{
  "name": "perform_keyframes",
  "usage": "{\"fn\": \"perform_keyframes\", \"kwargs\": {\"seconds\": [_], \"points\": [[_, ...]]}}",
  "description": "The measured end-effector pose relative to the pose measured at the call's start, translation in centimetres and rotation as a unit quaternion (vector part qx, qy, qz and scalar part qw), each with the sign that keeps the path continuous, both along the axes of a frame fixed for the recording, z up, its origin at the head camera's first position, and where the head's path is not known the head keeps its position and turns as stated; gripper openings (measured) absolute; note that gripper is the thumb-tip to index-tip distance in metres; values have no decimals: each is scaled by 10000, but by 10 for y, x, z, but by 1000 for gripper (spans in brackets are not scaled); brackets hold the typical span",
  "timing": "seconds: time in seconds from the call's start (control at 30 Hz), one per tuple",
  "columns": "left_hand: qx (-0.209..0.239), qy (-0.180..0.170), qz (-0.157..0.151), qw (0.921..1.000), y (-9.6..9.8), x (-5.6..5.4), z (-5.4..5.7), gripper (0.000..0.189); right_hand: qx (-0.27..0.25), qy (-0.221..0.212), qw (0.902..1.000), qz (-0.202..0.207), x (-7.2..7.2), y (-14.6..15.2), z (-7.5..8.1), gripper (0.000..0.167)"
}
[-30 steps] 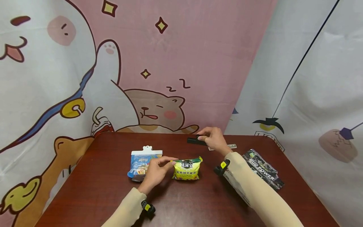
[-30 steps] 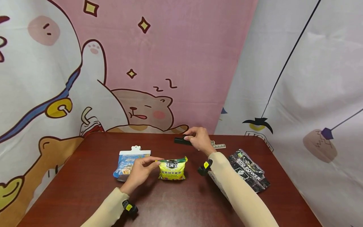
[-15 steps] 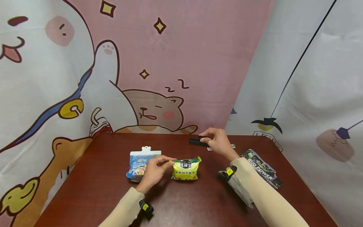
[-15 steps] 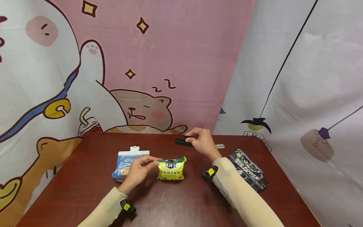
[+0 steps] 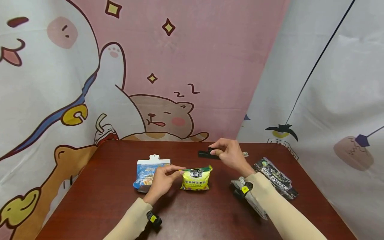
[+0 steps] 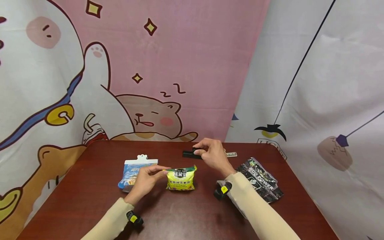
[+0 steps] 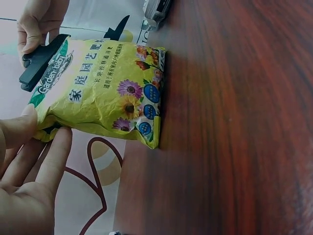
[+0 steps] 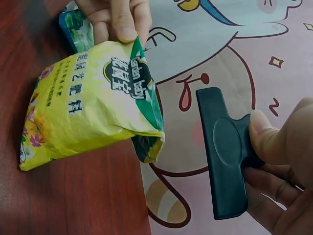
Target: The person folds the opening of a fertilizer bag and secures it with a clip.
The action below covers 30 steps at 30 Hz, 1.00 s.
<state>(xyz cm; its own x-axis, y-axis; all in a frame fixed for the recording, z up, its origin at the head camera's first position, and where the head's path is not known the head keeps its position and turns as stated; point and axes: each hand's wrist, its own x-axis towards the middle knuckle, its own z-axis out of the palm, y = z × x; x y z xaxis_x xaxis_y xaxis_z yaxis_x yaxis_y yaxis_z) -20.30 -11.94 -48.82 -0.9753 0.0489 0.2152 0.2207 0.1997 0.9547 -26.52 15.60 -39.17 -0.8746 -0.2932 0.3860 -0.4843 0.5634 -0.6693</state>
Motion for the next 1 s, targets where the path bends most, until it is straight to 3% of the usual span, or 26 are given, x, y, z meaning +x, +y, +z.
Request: {"fn": "perform_keyframes", "kwargs": {"seconds": [0.4,1.0], "points": [[-2,-96,137,9999,1,0,-1,10,-136,69,9996,227,17,-7,-3,12],[-88,-84,19,9999,-1,-1,-1,11,-172,359,9980,483,32,-19,-17,18]]}}
